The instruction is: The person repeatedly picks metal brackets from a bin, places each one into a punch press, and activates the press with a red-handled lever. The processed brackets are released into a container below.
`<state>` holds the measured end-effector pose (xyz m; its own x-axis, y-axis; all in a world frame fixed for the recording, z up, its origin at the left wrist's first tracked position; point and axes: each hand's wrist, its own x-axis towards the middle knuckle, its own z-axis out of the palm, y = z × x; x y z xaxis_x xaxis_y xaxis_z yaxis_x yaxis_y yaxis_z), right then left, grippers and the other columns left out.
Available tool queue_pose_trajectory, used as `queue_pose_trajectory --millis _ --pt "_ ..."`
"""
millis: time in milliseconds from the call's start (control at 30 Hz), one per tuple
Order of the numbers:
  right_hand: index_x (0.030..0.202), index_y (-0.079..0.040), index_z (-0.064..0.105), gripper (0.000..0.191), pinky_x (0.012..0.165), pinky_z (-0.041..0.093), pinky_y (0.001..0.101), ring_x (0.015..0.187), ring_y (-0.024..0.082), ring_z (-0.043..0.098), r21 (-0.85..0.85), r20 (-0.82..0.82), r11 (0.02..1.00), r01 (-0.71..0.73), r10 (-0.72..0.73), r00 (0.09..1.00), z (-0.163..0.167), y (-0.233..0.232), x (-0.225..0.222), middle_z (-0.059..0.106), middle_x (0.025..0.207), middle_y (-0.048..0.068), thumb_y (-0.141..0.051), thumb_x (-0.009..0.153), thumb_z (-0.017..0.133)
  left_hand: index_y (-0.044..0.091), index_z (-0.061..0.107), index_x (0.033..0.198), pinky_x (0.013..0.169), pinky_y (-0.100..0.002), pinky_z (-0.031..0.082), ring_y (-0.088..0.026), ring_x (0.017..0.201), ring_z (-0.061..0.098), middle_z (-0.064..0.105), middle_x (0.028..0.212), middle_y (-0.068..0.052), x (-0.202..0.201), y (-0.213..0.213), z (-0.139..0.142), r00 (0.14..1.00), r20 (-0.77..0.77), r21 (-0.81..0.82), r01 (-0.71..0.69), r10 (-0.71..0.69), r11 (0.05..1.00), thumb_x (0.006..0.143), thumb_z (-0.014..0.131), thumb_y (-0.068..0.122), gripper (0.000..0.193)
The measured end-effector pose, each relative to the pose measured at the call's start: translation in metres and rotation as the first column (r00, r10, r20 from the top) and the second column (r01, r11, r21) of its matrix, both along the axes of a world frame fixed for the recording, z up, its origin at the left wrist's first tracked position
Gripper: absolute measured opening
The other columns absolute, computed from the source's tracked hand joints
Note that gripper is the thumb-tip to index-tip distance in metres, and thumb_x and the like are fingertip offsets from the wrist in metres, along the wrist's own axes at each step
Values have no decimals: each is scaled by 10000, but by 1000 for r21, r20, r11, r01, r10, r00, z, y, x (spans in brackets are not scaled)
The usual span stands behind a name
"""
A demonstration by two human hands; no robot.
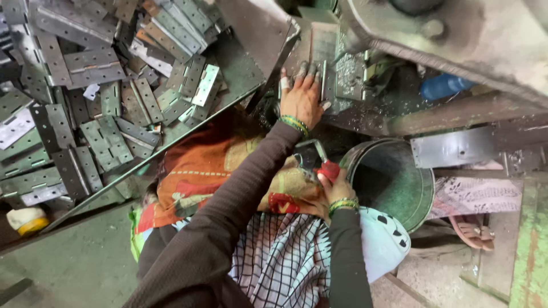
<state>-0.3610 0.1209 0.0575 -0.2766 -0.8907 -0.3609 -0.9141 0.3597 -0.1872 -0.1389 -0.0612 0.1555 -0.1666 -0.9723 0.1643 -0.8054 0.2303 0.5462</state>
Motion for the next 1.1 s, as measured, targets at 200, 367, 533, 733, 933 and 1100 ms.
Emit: queue_pose_trajectory --millis 200,367,533,733,933,1100 --pt "1343 -91 478 815 861 542 581 986 520 688 147 -158 987 -66 89 983 73 -31 -8 713 1044 316 -757 883 566 21 574 1363 1197 -711 91 -321 1421 396 547 1421 -113 8 5 -3 1000 -16 -149 5 -7 989 763 775 369 722" --pt "1305 -109 487 736 859 525 605 989 522 679 51 -176 999 -2 11 984 56 -17 3 718 1061 280 -715 893 561 37 620 1278 1212 -678 120 -321 1402 453 583 1393 -108 -2 14 -3 999 19 -73 -43 45 996 788 748 337 589" --pt "1357 -95 413 765 855 520 609 972 540 667 -54 -10 999 1 -2 1000 -23 -2 -1 706 1028 314 -670 888 602 45 633 1288 1176 -647 207 -348 1356 514 622 1311 -109 -6 14 -6 993 -83 -195 -95 80 976 892 671 252 449" --pt "1369 -123 423 781 846 527 599 982 533 663 96 -86 994 -55 63 994 36 -36 -12 699 1059 321 -694 868 606 30 626 1295 1205 -668 174 -340 1300 521 618 1301 -132 -6 6 -15 997 -28 -217 -82 78 973 871 637 232 469" --pt "1323 -121 460 690 832 533 610 980 488 693 23 -208 999 -21 26 978 66 -21 7 713 1100 263 -678 924 542 44 624 1310 1167 -645 236 -304 1338 516 627 1348 -102 -19 -19 -23 990 27 -230 -128 138 965 853 592 180 478" --pt "1389 -110 386 738 816 512 627 951 549 655 -124 -59 992 -18 11 998 -6 -6 13 693 1086 306 -662 925 543 83 617 1353 1221 -647 196 -307 1323 516 658 1247 -67 -17 -20 -26 992 -60 -94 -114 109 989 914 578 232 465"
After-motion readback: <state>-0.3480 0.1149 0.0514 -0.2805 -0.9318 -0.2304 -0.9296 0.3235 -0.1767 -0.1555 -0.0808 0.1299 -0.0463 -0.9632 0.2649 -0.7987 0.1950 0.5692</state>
